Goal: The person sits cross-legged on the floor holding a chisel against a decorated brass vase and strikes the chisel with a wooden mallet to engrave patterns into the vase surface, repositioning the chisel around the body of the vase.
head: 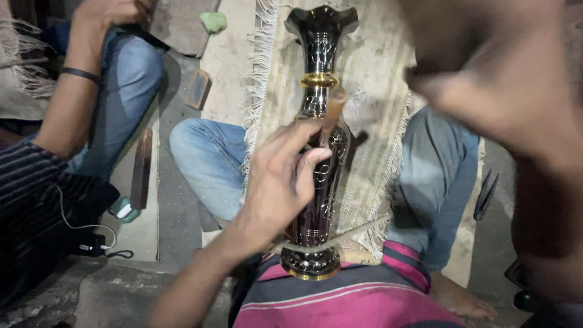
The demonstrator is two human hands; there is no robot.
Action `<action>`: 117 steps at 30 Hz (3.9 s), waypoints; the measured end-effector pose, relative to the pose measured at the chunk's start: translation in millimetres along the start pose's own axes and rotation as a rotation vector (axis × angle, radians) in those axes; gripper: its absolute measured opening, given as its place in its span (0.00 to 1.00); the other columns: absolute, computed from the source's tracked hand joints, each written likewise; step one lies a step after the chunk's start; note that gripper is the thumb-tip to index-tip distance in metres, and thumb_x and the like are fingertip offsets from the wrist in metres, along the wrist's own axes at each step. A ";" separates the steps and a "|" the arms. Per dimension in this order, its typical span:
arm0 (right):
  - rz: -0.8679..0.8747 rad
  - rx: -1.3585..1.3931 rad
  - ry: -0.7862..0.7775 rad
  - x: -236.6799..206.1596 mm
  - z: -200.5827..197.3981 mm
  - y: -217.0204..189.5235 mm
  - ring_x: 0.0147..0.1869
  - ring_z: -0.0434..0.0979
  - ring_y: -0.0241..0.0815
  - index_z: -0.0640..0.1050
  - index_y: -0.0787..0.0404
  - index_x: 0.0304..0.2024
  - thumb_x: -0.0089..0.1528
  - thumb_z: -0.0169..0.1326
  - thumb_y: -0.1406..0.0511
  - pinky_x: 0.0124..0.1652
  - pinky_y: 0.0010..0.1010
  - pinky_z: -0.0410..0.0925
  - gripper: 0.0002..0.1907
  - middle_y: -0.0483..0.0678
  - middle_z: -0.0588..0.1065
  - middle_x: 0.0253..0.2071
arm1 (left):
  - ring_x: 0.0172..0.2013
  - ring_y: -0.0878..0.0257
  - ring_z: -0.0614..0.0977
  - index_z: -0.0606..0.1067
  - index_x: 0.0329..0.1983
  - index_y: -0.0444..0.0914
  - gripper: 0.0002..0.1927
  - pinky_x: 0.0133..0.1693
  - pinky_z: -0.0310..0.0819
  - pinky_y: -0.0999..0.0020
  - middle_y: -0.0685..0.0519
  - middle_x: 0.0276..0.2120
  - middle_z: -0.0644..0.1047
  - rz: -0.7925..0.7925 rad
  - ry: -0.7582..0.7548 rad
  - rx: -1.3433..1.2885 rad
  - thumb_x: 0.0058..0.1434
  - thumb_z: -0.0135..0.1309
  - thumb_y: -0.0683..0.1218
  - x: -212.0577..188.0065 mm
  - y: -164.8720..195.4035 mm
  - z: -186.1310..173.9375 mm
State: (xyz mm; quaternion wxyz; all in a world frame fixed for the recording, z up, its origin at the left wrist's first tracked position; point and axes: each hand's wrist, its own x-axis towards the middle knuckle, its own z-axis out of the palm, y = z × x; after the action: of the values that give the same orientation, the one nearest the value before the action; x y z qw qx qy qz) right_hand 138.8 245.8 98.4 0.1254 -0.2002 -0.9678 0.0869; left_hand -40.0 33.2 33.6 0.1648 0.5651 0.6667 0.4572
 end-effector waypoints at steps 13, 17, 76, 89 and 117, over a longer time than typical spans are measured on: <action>-0.161 -0.095 0.078 44.6 -12.3 -32.5 0.35 0.79 0.57 0.81 0.60 0.48 0.45 0.66 0.67 0.34 0.46 0.71 0.26 0.56 0.78 0.33 | 0.39 0.46 0.81 0.73 0.52 0.35 0.12 0.43 0.72 0.55 0.42 0.37 0.79 -0.217 0.200 0.046 0.66 0.56 0.38 -7.5 17.9 18.8; -0.160 -0.012 0.010 50.4 -17.2 -47.8 0.35 0.79 0.57 0.79 0.61 0.51 0.45 0.64 0.67 0.36 0.48 0.71 0.29 0.56 0.77 0.34 | 0.39 0.47 0.82 0.73 0.52 0.36 0.11 0.42 0.74 0.56 0.43 0.37 0.79 -0.246 0.229 0.018 0.66 0.56 0.38 -9.9 16.6 24.1; 0.812 1.302 -0.005 -55.5 160.1 -35.7 0.47 0.76 0.37 0.75 0.68 0.58 0.50 0.72 0.66 0.47 0.29 0.71 0.35 0.48 0.77 0.46 | 0.43 0.68 0.78 0.61 0.64 0.35 0.22 0.46 0.80 0.71 0.51 0.44 0.75 -0.226 0.573 -1.078 0.72 0.56 0.40 39.9 -102.6 63.5; 0.666 0.999 0.343 -65.6 142.9 -35.2 0.46 0.82 0.34 0.75 0.64 0.52 0.58 0.69 0.67 0.47 0.25 0.75 0.22 0.47 0.81 0.44 | 0.44 0.65 0.84 0.70 0.62 0.32 0.21 0.45 0.83 0.71 0.47 0.45 0.81 -0.365 0.237 -0.276 0.67 0.59 0.37 -8.8 -2.1 29.0; -0.165 0.031 -0.089 74.6 -42.0 -49.9 0.33 0.78 0.52 0.76 0.61 0.57 0.46 0.62 0.72 0.31 0.42 0.68 0.34 0.55 0.75 0.32 | 0.39 0.59 0.89 0.67 0.52 0.32 0.15 0.41 0.86 0.70 0.46 0.39 0.82 -0.192 0.473 0.046 0.67 0.59 0.36 -15.9 -1.6 49.7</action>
State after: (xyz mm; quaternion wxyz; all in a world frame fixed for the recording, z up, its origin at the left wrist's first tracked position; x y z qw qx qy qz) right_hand 65.9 236.2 164.9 0.0922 -0.1139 -0.9841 0.1001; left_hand 0.6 40.0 1.4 0.0341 0.3803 0.7474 0.5438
